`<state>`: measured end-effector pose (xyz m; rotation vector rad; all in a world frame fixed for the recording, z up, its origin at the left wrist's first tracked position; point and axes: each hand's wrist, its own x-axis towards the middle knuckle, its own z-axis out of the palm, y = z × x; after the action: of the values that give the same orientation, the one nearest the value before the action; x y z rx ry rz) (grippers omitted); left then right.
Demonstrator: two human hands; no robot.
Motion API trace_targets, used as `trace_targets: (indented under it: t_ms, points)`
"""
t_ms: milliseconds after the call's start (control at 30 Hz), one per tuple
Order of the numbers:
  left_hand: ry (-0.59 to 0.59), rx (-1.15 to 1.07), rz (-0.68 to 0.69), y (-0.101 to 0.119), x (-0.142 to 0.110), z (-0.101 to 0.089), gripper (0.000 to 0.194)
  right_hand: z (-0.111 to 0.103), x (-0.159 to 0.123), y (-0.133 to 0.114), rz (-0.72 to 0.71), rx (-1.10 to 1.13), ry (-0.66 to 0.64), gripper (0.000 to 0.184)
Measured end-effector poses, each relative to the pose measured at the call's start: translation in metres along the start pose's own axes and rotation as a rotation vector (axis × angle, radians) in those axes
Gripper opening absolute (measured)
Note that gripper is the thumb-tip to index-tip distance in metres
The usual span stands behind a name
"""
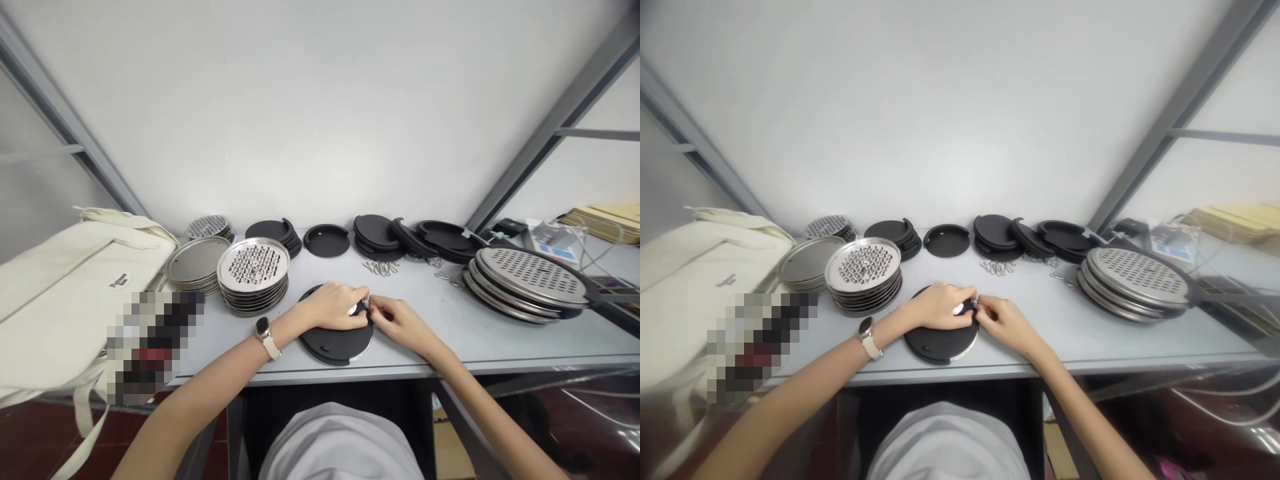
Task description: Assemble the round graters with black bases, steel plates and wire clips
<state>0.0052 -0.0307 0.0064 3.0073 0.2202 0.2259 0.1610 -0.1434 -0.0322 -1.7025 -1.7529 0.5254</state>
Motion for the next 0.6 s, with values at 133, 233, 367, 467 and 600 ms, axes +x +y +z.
trace_targets:
  t_ms: [133,233,367,467,600]
  points:
    - [0.002,-0.002,-0.006,0.0003,0.0002,-0.0008,0.023,-0.0004,-0.0001,-0.0013,0.0,0.016,-0.001,0.021]
    - [0.002,-0.003,-0.014,-0.0005,0.0002,-0.0004,0.025,-0.0003,0.0,-0.0013,-0.002,0.019,-0.007,0.021]
    - [0.015,0.001,0.024,-0.0024,-0.0003,0.0009,0.021,0.0003,-0.0002,0.0005,0.0,0.018,-0.003,0.022]
    - [0.028,-0.012,0.061,-0.0038,-0.0006,0.0019,0.019,0.0004,-0.0007,0.0014,0.001,0.015,-0.003,0.021]
    - [0.039,-0.037,0.064,-0.0055,-0.0006,0.0029,0.02,0.0003,-0.001,0.0011,0.002,0.022,-0.005,0.022]
